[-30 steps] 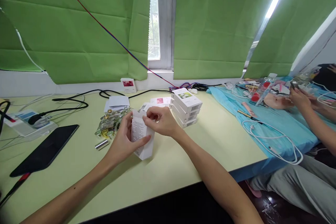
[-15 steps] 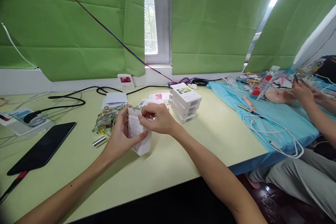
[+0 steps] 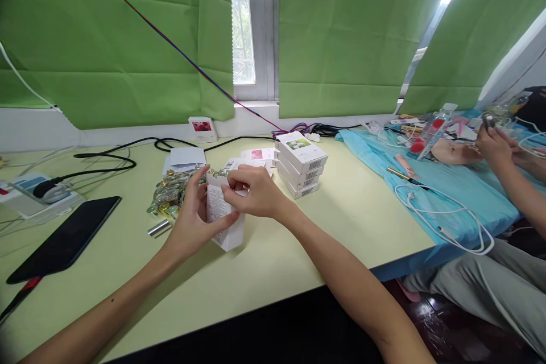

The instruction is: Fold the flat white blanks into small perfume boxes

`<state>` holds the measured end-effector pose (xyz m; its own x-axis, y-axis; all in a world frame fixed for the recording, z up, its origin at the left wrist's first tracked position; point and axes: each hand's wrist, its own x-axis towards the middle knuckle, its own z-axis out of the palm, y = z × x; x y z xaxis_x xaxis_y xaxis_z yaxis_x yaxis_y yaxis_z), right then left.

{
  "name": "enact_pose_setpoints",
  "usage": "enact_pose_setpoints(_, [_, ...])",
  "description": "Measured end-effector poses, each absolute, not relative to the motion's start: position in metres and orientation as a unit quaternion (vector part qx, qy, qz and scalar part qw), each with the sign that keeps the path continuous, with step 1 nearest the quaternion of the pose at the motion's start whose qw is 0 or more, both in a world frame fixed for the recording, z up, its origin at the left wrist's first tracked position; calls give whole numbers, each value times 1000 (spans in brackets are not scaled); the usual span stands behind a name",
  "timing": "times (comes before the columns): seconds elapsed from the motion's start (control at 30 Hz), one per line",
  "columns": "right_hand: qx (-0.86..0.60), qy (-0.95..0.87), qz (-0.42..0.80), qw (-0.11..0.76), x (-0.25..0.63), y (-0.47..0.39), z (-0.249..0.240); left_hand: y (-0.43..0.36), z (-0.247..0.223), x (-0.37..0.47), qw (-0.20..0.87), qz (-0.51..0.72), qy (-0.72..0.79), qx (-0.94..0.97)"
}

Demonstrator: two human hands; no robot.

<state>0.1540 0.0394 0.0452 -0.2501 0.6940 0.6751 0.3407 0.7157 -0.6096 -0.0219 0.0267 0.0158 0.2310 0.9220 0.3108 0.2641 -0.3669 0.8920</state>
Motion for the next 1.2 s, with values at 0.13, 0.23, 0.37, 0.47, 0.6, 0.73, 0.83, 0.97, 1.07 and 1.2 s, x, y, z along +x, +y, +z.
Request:
enact_pose_setpoints(0.13, [-330,-776,154,516,154,40,44,27,16,-22,364,451,426,695])
enact_pose_setpoints(0.23, [-335,-772,140,521,154,40,43,28,14,-22,367,456,421,693])
enact_pose_setpoints(0.37, [-324,-764,131,543,154,39,44,28,13,-22,368,457,424,690])
enact_pose_setpoints(0.47, [-323,-757,117,555,153,40,44,27,14,-22,366,458,425,690])
enact_pose_setpoints(0.6, [-304,-756,87,573,153,42,41,27,13,-22,364,459,427,689])
enact_pose_setpoints(0.73, [-290,-757,71,581,153,43,39,29,11,-22,367,460,424,688])
enact_pose_setpoints(0.83, [-286,-759,63,581,153,44,39,29,10,-22,366,458,426,689])
enact_pose_setpoints(0.97, [-286,-760,62,580,153,44,39,29,12,-22,359,455,433,690])
enact_pose_setpoints(1.07, [-296,-763,66,570,153,44,38,30,12,-22,356,458,434,689])
enact_pose_setpoints(1.2, [-303,-765,75,564,153,45,38,31,11,-22,353,464,425,693])
